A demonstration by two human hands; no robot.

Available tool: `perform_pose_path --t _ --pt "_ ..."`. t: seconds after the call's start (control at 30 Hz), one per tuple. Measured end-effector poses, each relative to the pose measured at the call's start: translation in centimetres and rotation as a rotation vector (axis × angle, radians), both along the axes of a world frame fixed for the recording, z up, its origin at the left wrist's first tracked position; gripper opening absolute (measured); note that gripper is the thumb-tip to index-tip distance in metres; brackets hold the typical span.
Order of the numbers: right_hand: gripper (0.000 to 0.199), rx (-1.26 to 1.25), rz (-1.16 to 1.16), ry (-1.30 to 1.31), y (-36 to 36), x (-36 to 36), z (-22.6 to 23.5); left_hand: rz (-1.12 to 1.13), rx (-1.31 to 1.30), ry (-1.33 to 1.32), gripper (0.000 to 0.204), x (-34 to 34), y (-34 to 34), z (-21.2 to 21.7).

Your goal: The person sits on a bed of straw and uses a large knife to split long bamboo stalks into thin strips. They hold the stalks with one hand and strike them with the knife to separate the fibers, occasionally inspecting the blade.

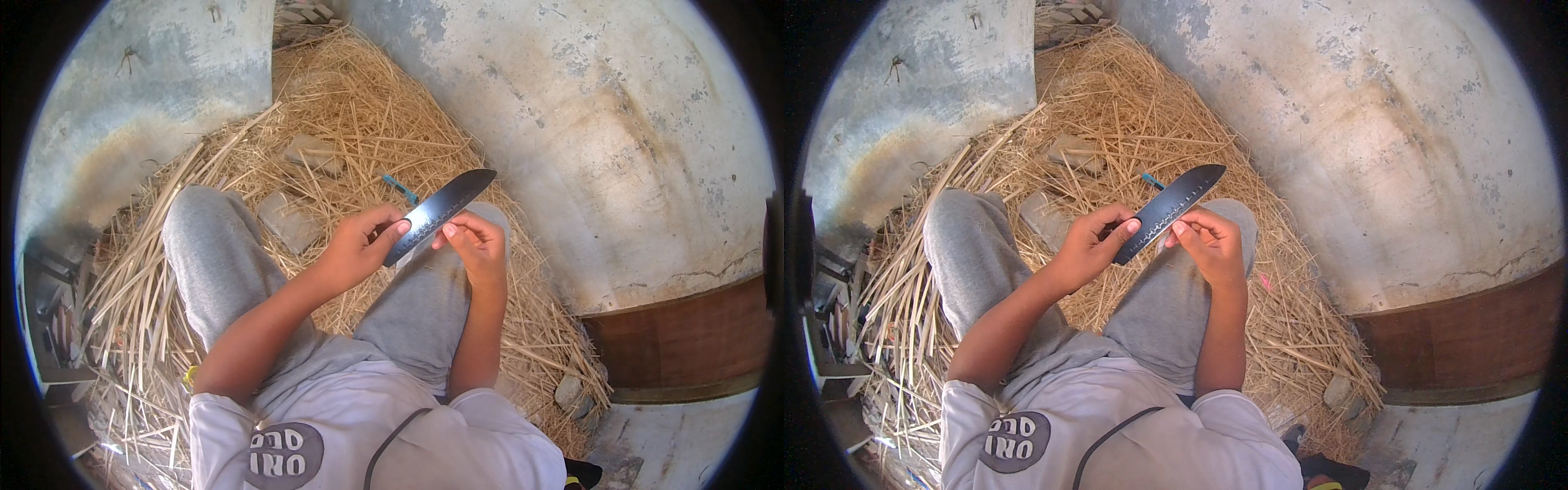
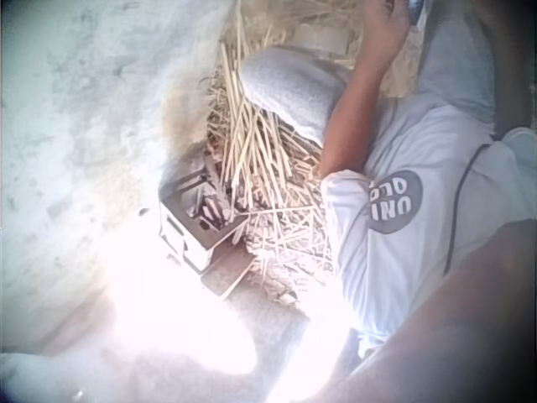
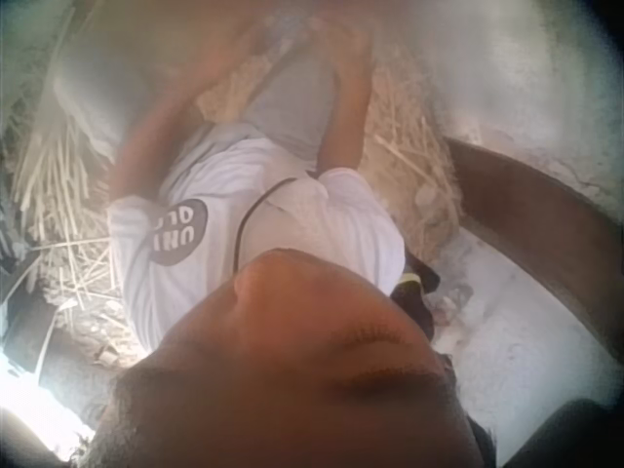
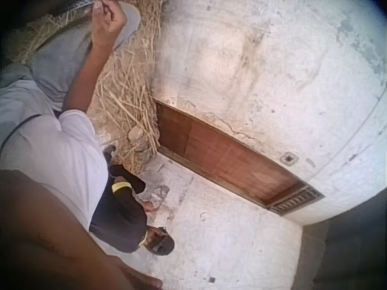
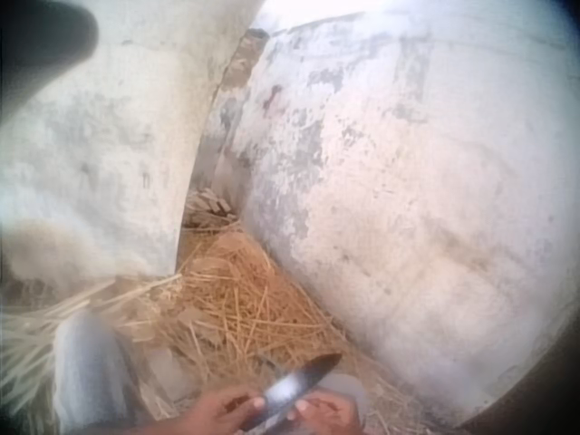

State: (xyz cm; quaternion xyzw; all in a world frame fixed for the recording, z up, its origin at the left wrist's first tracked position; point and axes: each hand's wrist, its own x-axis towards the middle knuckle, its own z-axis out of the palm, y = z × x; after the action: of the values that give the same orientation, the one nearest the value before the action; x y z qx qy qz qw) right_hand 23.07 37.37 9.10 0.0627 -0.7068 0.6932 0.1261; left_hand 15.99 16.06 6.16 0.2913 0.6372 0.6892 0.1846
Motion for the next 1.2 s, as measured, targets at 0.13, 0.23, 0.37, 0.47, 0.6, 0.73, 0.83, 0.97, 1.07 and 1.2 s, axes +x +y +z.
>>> perform_pose_path --t 0.13,0.23,0.37,0.47,0.6,0.73,0.83,0.97,1.07,1.2 --pt "0.012 0.026 0.006 0.001 0.0 0.0 0.0 0.01 0.018 0.025 0.016 0.0 0.1 -0.2" --pt "0.011 0.032 -0.013 -0.019 -0.3 0.0 0.2 0.013 0.01 0.021 0.016 0.0 0.0 -0.1" --pt "0.01 0.033 -0.009 -0.036 -0.2 0.0 0.4 0.01 0.023 0.033 0.015 0.0 -0.1 0.0" --pt "0.01 0.015 0.005 -0.006 0.1 0.0 0.0 0.004 0.038 0.031 0.015 -0.1 0.0 -0.2" --pt "0.01 0.021 0.02 -0.008 0.1 0.0 0.0 0.002 0.039 0.02 0.014 0.0 -0.1 0.1" --pt "0.01 0.016 0.02 -0.016 -0.1 0.0 0.1 0.015 0.033 0.033 0.015 0.0 0.0 -0.2" --pt "0.011 0.004 0.011 -0.033 -0.1 0.0 0.1 0.008 0.051 -0.004 0.015 0.0 0.0 -0.1" --pt "0.011 0.001 0.024 -0.033 -0.2 0.1 0.5 -0.104 0.062 -0.176 0.02 0.0 -0.3 0.2" --pt "0.011 -0.008 0.03 -0.045 -0.1 0.2 0.4 -0.182 0.004 -0.259 0.023 0.0 -0.8 0.8" --pt "0.011 -0.027 0.033 -0.047 -0.2 0.3 0.5 -0.231 0.035 -0.273 0.025 0.1 -0.9 0.9"
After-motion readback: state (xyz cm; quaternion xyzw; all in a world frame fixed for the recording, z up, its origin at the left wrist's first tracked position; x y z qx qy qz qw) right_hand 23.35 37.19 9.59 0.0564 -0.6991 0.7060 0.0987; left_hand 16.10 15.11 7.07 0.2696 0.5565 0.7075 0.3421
